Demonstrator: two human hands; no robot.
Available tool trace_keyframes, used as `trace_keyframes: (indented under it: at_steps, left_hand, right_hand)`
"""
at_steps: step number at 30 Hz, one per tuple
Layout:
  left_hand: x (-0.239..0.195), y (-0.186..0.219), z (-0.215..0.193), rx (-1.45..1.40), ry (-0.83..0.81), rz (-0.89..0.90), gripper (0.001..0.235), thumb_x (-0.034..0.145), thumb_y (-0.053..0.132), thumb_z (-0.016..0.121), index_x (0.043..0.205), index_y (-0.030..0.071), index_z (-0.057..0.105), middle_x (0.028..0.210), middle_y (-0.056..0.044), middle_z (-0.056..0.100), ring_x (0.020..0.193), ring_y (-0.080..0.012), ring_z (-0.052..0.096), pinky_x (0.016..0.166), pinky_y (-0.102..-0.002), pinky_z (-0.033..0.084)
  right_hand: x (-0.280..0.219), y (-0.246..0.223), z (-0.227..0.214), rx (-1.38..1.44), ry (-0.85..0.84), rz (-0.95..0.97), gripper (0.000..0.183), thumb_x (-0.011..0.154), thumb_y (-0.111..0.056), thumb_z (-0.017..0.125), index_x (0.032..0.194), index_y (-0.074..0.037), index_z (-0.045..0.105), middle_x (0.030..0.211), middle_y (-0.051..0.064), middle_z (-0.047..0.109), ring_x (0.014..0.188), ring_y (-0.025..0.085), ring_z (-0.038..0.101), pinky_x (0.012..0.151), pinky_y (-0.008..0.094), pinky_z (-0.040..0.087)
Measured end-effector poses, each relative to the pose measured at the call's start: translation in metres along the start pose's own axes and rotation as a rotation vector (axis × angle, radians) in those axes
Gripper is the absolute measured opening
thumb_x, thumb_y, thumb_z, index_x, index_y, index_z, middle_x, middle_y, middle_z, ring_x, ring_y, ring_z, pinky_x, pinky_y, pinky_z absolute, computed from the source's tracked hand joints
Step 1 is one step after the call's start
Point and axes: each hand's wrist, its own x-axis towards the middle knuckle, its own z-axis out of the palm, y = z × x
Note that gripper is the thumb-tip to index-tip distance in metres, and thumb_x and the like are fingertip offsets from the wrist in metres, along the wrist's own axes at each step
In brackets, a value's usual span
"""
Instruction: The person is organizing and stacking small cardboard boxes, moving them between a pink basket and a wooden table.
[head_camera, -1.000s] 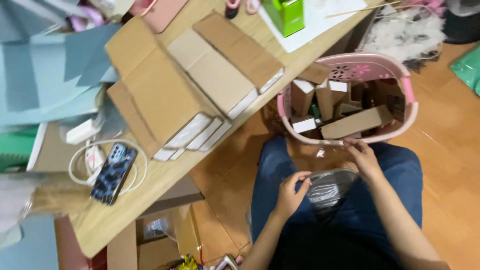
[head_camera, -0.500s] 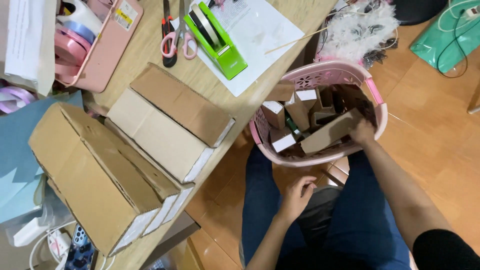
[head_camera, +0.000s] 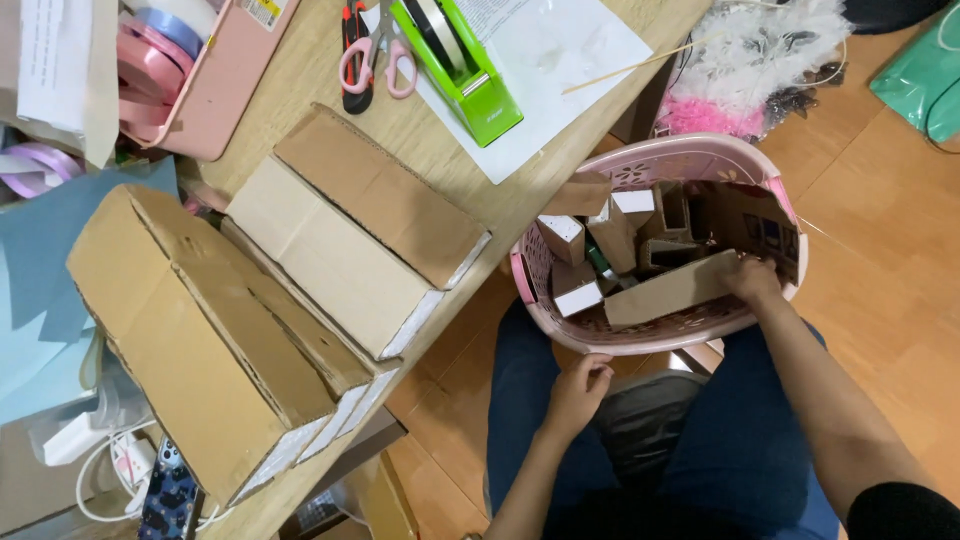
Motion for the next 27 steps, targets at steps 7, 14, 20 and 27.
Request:
trace_keyframes:
  at_steps: [7, 14, 20, 27]
  left_hand:
    - [0.000, -0.009, 0.020, 0.059, 0.124, 0.185, 0.025, 0.097, 0.018, 0.064, 0.121, 0.015, 0.068, 0.108, -0.007, 0.074, 0.107, -0.0272, 0.070, 0.085, -0.039, 0.058]
    - [-0.019, -0.010, 0.015, -0.028, 0.175, 0.182, 0.035, 0.096, 0.014, 0.062, 0.130, 0.011, 0.062, 0.112, -0.012, 0.073, 0.109, -0.0323, 0.068, 0.086, -0.044, 0.058]
    - [-0.023, -0.034, 0.006, -0.456, 0.198, 0.095, 0.048, 0.097, 0.020, 0.066, 0.141, 0.010, 0.051, 0.123, -0.014, 0.069, 0.116, -0.0293, 0.065, 0.105, -0.043, 0.050]
    - [-0.072, 0.063, -0.003, -0.867, -0.035, 0.301, 0.077, 0.103, 0.042, 0.044, 0.158, 0.000, 0.009, 0.143, -0.024, 0.047, 0.120, -0.0317, 0.059, 0.102, -0.041, 0.049]
  right_hand:
    - [-0.106, -0.060, -0.022, 0.238, 0.309, -0.214, 0.049, 0.084, -0.030, 0.083, 0.117, -0.007, 0.055, 0.125, 0.025, 0.055, 0.122, 0.050, 0.052, 0.096, 0.056, 0.050]
    - [-0.235, -0.161, -0.077, 0.486, 0.240, -0.473, 0.087, 0.082, -0.010, 0.079, 0.150, 0.005, 0.027, 0.132, 0.041, 0.055, 0.123, 0.063, 0.049, 0.103, 0.072, 0.040]
    - [-0.334, -0.180, -0.126, 0.393, 0.469, -0.851, 0.068, 0.076, -0.008, 0.084, 0.139, -0.005, 0.060, 0.132, 0.016, 0.063, 0.131, 0.043, 0.051, 0.111, 0.058, 0.038]
    - [-0.440, -0.177, -0.166, 0.178, 0.660, -1.183, 0.065, 0.066, 0.002, 0.076, 0.130, -0.005, 0.067, 0.144, 0.020, 0.054, 0.137, 0.040, 0.049, 0.118, 0.051, 0.040]
